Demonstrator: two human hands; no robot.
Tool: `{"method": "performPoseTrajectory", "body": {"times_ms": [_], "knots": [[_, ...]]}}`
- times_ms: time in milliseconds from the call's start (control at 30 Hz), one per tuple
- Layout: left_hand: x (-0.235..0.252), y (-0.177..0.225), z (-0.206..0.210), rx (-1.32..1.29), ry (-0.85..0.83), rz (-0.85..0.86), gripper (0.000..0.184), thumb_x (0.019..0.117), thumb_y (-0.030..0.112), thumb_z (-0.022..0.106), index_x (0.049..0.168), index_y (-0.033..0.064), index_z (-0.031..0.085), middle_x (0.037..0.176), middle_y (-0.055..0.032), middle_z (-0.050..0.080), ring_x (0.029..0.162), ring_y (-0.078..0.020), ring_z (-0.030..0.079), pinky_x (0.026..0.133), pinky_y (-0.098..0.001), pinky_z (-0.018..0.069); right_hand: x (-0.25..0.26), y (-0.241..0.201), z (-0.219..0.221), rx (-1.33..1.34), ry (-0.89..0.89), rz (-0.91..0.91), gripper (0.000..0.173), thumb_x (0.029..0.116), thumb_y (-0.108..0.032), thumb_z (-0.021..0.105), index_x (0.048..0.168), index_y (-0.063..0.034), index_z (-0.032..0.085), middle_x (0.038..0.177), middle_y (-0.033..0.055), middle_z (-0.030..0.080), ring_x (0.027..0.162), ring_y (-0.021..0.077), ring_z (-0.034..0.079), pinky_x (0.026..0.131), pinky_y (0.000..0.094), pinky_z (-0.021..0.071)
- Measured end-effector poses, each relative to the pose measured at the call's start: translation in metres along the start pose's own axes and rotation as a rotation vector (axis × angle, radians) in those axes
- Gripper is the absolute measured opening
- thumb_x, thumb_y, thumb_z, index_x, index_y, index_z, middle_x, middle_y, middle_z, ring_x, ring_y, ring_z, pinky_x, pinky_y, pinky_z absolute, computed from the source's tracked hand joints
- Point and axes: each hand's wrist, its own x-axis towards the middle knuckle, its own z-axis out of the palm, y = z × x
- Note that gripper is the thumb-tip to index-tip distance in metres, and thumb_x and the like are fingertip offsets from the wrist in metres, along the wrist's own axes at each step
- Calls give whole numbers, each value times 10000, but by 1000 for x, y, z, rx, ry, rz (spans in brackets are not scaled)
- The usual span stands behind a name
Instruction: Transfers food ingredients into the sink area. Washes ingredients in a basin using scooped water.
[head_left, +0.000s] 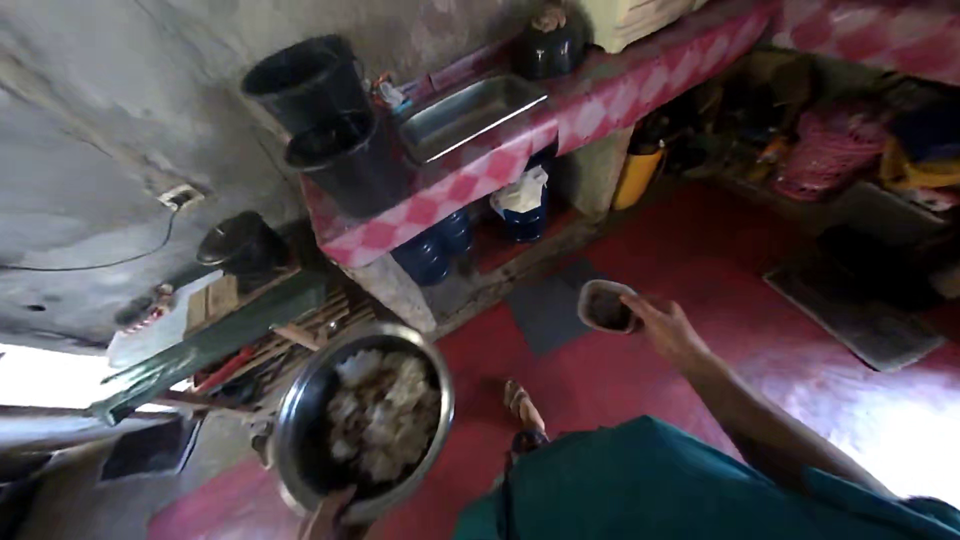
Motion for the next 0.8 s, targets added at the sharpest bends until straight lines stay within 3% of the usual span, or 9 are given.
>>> {"method": "performPoseTrajectory", "body": {"times_ms": [100, 200, 367, 500, 600, 800], "knots": [[95, 58, 96, 41, -139, 49, 252, 969, 103, 564, 1198, -3, 576, 902, -118, 724, 755, -227, 730, 625, -426, 634, 47, -23, -8, 4, 154, 8, 376, 1040, -336, 598, 1156, 13, 676, 970, 116, 730, 816, 199, 726, 733, 398, 642], [177, 117, 194, 57, -290, 17, 300, 961, 95, 599, 1233, -31, 579, 969, -172, 724, 815, -269, 734, 679, -451, 638, 80, -54, -7, 42, 258, -10, 390, 1056, -349, 559, 1180, 6, 663, 1010, 104, 726, 863, 194, 729, 768, 413, 646], [289, 208, 357, 90, -465, -32, 297, 1039, 130, 503, 1279, -43, 524, 1012, -184, 706, 812, -256, 738, 719, -385, 642, 137, -86, 12, 128, 392, -78, 345, 1056, -317, 558, 1195, -15, 650, 1023, 45, 727, 884, 145, 728, 782, 375, 646], [365, 251, 475, 33, -473, -12, 382, 1023, 169, 537, 1352, -25, 509, 1125, -198, 673, 877, -262, 720, 759, -392, 632, 185, -87, 19, 173, 446, -66, 327, 1057, -294, 542, 1185, -7, 634, 1008, 42, 719, 859, 147, 725, 746, 379, 648], [427, 272, 557, -27, -460, 40, 406, 1030, 167, 530, 1387, -19, 474, 1136, -217, 675, 830, -276, 732, 715, -396, 642, 238, -94, 20, 180, 460, -58, 299, 1045, -282, 554, 1165, -19, 633, 992, 27, 714, 856, 137, 720, 747, 374, 645], [553, 296, 692, -16, -328, -16, 421, 1069, 215, 500, 1429, -1, 470, 1243, -231, 621, 867, -272, 706, 714, -383, 624, 411, -140, 34, 47, 357, -154, 336, 1045, -310, 534, 1133, -2, 637, 955, -3, 708, 831, 83, 706, 761, 321, 634]]}}
